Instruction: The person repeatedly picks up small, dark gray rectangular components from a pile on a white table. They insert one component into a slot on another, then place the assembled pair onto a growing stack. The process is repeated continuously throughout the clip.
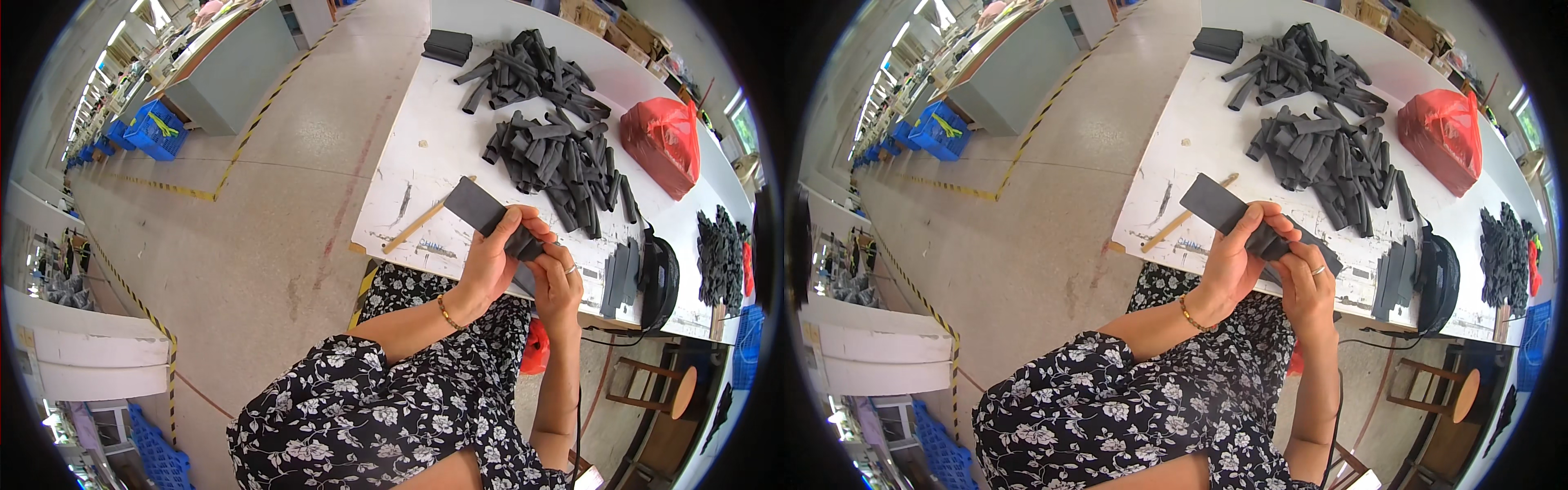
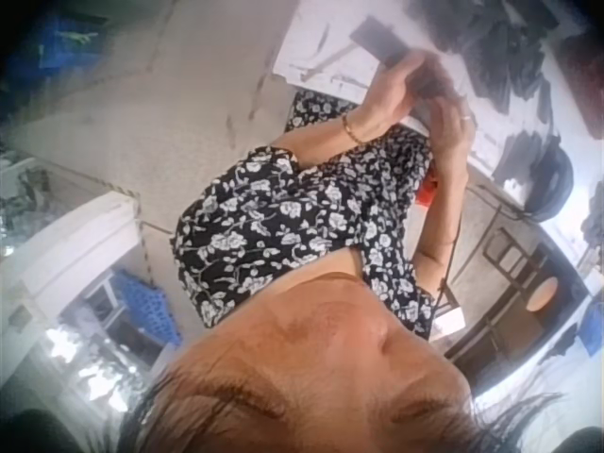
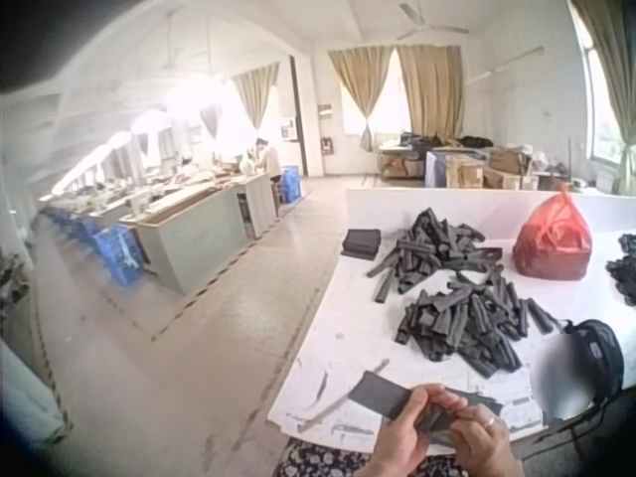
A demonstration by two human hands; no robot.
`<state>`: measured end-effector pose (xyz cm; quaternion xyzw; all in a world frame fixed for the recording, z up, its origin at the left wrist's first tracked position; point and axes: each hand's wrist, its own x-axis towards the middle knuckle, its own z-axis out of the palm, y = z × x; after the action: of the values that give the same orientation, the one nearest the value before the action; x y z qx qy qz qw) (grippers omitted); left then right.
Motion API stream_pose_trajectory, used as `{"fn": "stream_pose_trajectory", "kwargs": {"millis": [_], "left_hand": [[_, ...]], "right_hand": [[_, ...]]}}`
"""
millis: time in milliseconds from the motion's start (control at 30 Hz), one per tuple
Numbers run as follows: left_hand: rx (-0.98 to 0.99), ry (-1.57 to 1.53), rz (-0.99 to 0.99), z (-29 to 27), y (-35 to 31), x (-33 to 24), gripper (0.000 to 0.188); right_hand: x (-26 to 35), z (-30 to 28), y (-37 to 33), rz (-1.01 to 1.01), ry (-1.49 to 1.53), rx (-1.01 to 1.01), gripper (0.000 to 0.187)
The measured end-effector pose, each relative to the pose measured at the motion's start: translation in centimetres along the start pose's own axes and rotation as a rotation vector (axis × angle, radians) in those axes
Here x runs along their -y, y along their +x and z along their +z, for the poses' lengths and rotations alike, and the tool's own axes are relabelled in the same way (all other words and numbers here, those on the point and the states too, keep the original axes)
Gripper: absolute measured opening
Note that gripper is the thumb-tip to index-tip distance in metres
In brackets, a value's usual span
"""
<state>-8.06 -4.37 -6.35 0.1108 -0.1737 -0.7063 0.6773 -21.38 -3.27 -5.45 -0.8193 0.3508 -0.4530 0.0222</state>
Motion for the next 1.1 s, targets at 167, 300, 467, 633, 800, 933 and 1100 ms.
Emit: {"fn": "stream_pose_trajectory", "kwargs": {"millis": [167,300,467,633,800,933,1100], "left_hand": [[0.002,0.001,-0.006,0.1,-0.1,-0.2,0.026],[-0.003,0.012,0.001,0.0,0.0,-0.1,0.026],[0.029,0.087,0.048,-0.5,0.5,0.1,0.030],[0.069,0.140,0.081,-1.1,1.1,-0.5,0.038],[0.079,0.207,0.149,-0.5,1.3,-0.8,0.039],[0.213,0.305,0.455,-0.7,2.7,-4.2,0.038],[0.410,0.317,0.233,-0.6,2.5,-2.6,0.033]], "right_hand": [[0.2,0.0,0.1,0.008,0.001,0.001,0.021],[0.0,0.3,-0.2,0.030,-0.007,-0.013,0.019],[1.6,0.8,-0.4,0.260,0.081,-0.052,0.015],[2.9,1.3,-0.3,0.555,0.349,-0.079,0.015],[2.4,3.0,-0.5,0.762,0.726,-0.410,0.011],[-2.4,-0.1,-3.5,0.954,0.631,-0.640,0.010],[3.4,0.4,2.4,0.812,0.758,-0.318,0.030]]}}
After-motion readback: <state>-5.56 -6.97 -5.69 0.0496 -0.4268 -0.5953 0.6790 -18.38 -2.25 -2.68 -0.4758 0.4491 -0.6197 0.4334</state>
